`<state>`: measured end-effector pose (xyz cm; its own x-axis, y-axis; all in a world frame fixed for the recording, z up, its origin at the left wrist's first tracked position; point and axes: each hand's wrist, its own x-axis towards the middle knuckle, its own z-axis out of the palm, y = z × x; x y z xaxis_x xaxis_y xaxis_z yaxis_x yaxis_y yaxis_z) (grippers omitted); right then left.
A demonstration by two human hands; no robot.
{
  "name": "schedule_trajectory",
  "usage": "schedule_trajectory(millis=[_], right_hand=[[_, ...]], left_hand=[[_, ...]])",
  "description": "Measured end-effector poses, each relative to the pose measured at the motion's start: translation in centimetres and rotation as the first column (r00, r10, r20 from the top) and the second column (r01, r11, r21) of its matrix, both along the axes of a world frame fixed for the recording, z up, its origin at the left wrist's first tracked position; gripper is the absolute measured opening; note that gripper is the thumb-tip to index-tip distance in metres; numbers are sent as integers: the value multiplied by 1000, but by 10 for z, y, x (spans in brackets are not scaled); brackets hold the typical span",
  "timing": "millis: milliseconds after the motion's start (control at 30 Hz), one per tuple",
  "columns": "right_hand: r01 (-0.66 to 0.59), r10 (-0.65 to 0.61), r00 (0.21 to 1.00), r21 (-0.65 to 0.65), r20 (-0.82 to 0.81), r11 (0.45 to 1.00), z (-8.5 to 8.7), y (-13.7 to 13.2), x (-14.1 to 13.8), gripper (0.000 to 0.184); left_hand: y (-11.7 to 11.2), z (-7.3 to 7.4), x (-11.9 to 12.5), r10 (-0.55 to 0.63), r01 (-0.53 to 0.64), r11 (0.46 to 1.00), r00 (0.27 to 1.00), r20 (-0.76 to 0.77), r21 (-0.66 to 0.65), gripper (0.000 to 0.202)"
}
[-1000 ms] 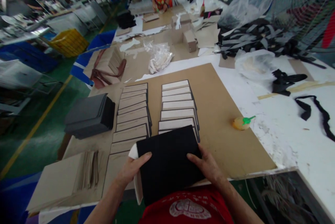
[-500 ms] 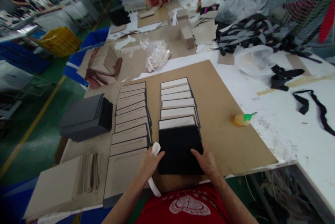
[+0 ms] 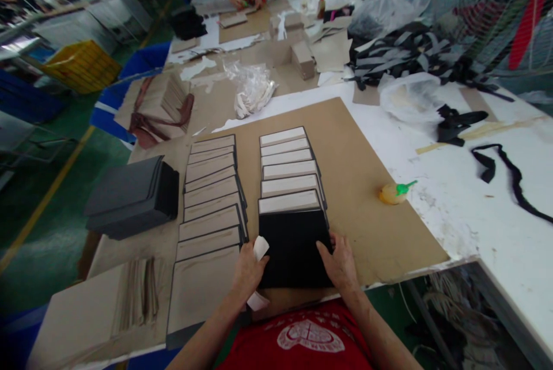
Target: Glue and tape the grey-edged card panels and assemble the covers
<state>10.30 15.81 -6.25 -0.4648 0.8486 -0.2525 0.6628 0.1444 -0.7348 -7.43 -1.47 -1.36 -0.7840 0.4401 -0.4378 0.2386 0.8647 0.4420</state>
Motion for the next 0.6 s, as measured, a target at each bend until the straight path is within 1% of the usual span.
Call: schedule_trajectory(millis=[133, 167, 200, 267, 300, 367, 433, 467, 533, 600], right_hand=[[111, -113, 993, -44, -40, 993, 4, -2, -2, 51], [138, -143, 988, -73, -61, 988, 4, -2, -4, 51], [163, -175, 980, -126, -93, 979, 5, -2, -6, 50], [184, -244, 952, -295, -183, 938, 6, -1, -12, 49], [167, -275, 932, -393, -236, 904, 8, 0, -14, 50], [91, -323, 886, -558, -333, 825, 12, 6, -12, 52], [27, -360, 846, -644, -392, 765, 19, 16, 2, 54], [23, -385, 831, -666, -402, 746, 22, 24, 13, 55], [66, -438, 814, -689, -381, 722, 30, 44, 43, 55], [142, -481, 814, -693, -325, 707, 34, 68, 75, 55]], left_hand=[[-2, -7, -3, 17, -17, 1000, 1000, 6, 13, 49], [-2, -9, -5, 21, -21, 1000, 1000, 4, 19, 49], [-2, -11, -6, 22, -22, 1000, 1000, 2, 23, 50], [-3, -12, -7, 18, -18, 1000, 1000, -7, 19, 49], [-3, -11, -8, 17, -17, 1000, 1000, -4, 14, 47], [-4, -7, -6, 35, -35, 999, 999, 5, 16, 46], [-5, 0, -3, 60, -61, 998, 998, 8, 26, 44], [-5, 3, -2, 67, -67, 997, 998, 13, 29, 39], [-5, 8, 1, 64, -65, 997, 997, 41, 34, 31], [-5, 7, 1, 70, -74, 996, 994, 83, 41, 31]])
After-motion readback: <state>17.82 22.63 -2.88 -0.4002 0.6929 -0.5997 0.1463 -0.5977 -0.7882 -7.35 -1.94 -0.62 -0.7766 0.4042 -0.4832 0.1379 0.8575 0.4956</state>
